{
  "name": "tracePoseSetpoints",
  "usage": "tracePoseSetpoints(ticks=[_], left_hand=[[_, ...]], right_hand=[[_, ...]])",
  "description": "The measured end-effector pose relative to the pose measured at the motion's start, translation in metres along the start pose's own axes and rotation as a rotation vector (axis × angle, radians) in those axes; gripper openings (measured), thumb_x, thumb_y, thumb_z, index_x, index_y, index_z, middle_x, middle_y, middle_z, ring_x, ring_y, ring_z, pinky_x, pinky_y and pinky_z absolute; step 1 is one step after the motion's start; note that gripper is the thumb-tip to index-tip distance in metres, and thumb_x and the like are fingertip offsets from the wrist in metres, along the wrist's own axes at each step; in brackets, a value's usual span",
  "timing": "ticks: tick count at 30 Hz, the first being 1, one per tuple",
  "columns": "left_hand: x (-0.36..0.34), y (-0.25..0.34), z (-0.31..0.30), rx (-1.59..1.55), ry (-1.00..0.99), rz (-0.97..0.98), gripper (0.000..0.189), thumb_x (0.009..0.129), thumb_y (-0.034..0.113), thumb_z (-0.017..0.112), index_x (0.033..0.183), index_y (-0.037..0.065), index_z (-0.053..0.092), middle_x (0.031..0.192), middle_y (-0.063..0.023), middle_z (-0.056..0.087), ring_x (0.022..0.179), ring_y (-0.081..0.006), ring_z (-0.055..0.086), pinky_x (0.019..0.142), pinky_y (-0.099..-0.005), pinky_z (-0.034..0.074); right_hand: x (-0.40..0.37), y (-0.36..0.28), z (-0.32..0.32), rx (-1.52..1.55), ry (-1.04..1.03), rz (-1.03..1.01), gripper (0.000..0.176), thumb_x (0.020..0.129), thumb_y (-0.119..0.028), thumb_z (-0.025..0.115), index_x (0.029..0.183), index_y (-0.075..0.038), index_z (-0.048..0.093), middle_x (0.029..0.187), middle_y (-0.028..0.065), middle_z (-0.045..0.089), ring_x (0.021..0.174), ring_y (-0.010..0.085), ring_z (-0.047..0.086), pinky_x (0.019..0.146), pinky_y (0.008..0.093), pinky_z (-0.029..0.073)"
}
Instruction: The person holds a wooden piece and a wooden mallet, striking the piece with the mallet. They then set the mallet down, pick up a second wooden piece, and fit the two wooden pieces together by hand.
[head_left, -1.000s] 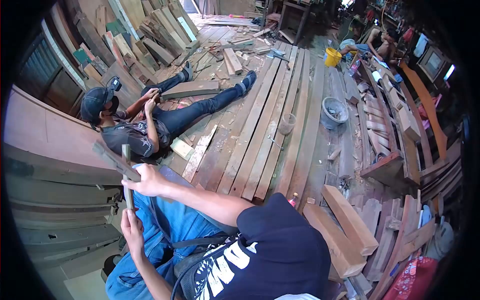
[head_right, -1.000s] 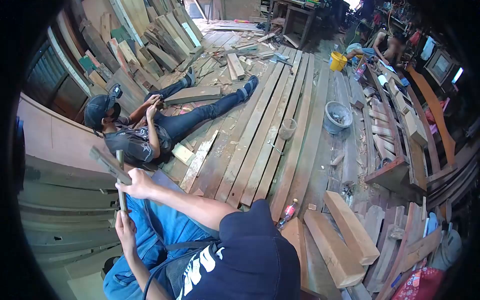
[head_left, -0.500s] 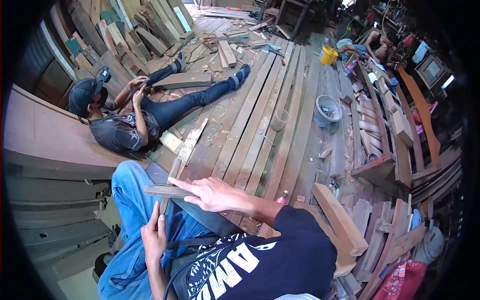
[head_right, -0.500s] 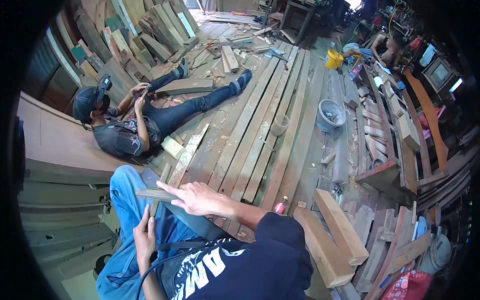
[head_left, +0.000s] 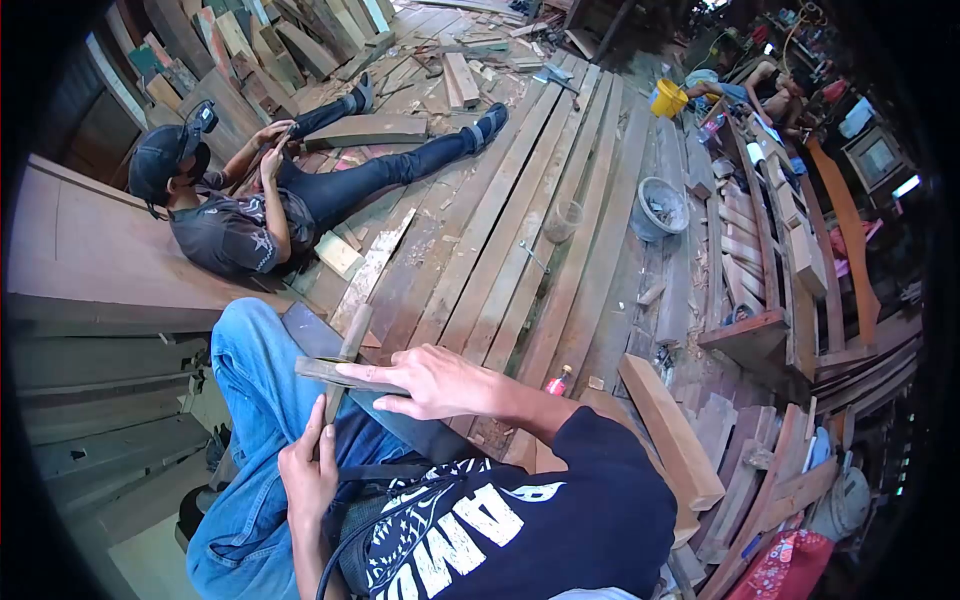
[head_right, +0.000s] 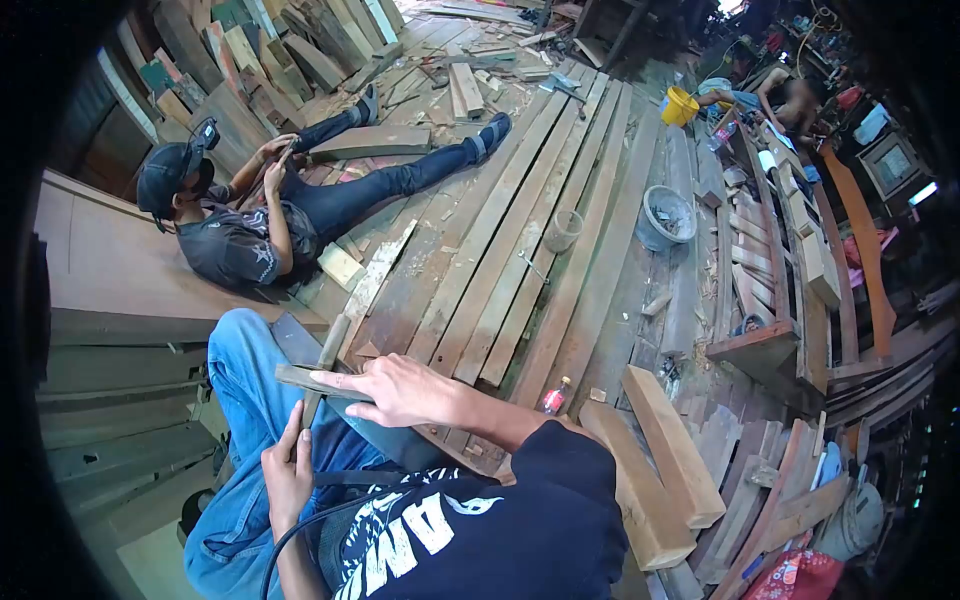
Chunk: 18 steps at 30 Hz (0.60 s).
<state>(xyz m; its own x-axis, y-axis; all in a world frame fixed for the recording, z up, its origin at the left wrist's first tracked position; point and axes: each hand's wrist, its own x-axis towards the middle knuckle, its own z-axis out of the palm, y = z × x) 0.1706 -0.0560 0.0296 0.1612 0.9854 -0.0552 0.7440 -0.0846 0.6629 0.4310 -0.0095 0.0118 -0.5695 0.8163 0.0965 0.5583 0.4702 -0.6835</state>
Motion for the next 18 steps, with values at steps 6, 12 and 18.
tracePoseSetpoints(ticks=[6, 12, 18], left_hand=[[-0.004, -0.002, 0.000, -0.036, -0.044, -0.002, 0.040, 0.098, 0.008, 0.062, 0.139, 0.008, 0.063, 0.062, -0.0160, 0.054, 0.050, -0.0176, 0.044, 0.054, -0.0329, 0.043], [-0.002, 0.002, 0.004, -0.051, -0.026, 0.011, 0.040, 0.099, 0.008, 0.062, 0.138, 0.007, 0.063, 0.059, -0.0160, 0.051, 0.049, -0.0179, 0.043, 0.053, -0.0345, 0.042], [-0.003, -0.002, 0.008, -0.054, 0.007, 0.007, 0.039, 0.099, 0.009, 0.061, 0.138, 0.010, 0.063, 0.060, -0.0174, 0.054, 0.049, -0.0186, 0.048, 0.054, -0.0344, 0.043]], right_hand=[[-0.002, -0.004, 0.000, 0.055, -0.014, -0.004, 0.062, 0.099, -0.030, 0.061, 0.157, -0.031, 0.038, 0.077, 0.0196, 0.059, 0.071, 0.0425, 0.063, 0.069, 0.0504, 0.053], [0.000, -0.005, -0.003, 0.094, 0.088, -0.052, 0.061, 0.100, -0.027, 0.059, 0.157, -0.030, 0.038, 0.077, 0.0192, 0.059, 0.071, 0.0422, 0.062, 0.068, 0.0507, 0.052], [-0.003, 0.000, -0.004, 0.035, 0.003, -0.010, 0.059, 0.099, -0.027, 0.060, 0.155, -0.028, 0.041, 0.078, 0.0187, 0.060, 0.071, 0.0416, 0.063, 0.067, 0.0496, 0.052]])
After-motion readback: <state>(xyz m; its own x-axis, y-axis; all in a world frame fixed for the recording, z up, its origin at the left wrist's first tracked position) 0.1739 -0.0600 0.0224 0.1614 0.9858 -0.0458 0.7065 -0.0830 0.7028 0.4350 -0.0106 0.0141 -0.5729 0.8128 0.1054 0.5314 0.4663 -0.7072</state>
